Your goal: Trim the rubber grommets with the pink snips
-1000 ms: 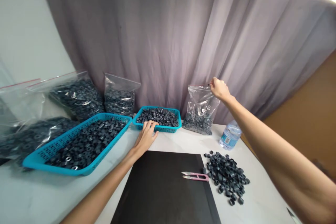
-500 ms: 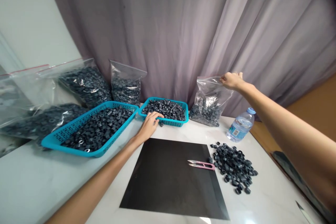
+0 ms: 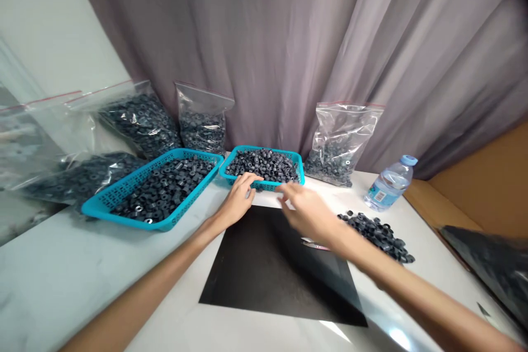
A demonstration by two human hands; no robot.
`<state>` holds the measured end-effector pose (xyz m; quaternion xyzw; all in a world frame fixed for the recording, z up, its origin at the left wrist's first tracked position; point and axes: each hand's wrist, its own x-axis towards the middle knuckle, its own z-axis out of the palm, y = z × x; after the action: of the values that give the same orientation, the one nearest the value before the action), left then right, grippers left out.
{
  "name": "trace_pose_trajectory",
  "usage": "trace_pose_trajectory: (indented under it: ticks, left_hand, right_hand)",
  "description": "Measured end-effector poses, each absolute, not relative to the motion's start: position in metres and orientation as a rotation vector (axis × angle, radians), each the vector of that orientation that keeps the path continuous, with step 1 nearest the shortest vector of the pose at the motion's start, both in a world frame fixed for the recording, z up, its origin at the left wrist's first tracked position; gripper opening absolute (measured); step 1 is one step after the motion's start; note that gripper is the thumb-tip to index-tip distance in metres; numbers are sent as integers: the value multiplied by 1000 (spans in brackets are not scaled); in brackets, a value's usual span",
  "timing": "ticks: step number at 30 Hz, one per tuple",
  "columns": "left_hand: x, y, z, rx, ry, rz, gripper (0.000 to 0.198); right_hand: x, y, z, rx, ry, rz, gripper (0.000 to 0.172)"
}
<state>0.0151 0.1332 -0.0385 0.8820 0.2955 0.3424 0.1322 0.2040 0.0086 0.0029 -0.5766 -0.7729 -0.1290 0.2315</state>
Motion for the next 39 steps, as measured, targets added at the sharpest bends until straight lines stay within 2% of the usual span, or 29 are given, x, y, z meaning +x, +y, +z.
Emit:
trace_pose_trajectory:
  ticks: [3,6,11,20,29,39]
  left_hand:
    - [16,136,-39,2561,859,997,41]
    - [16,140,-38,2587,852,994,33]
    - [18,153,-34,2632,814,980,21]
    - [29,164,-23,2658,803,871,21]
    - [29,181,-21,2660,795,774,19]
    - [25,186,-18,2633,764,770,16]
  right_hand:
    - [161,19,-41,-1615,-2230,-275,31]
    - [143,50,-55,-1710,-2196,-236,39]
    - [137,84,-57,-1831,-2077,-237,32]
    - [153,97,-65,-1845,-2023,-213,26]
    - [136,97,-58,-2006,-1955,-299,27]
    - [141,98,-60,-1951,-2053,-339,26]
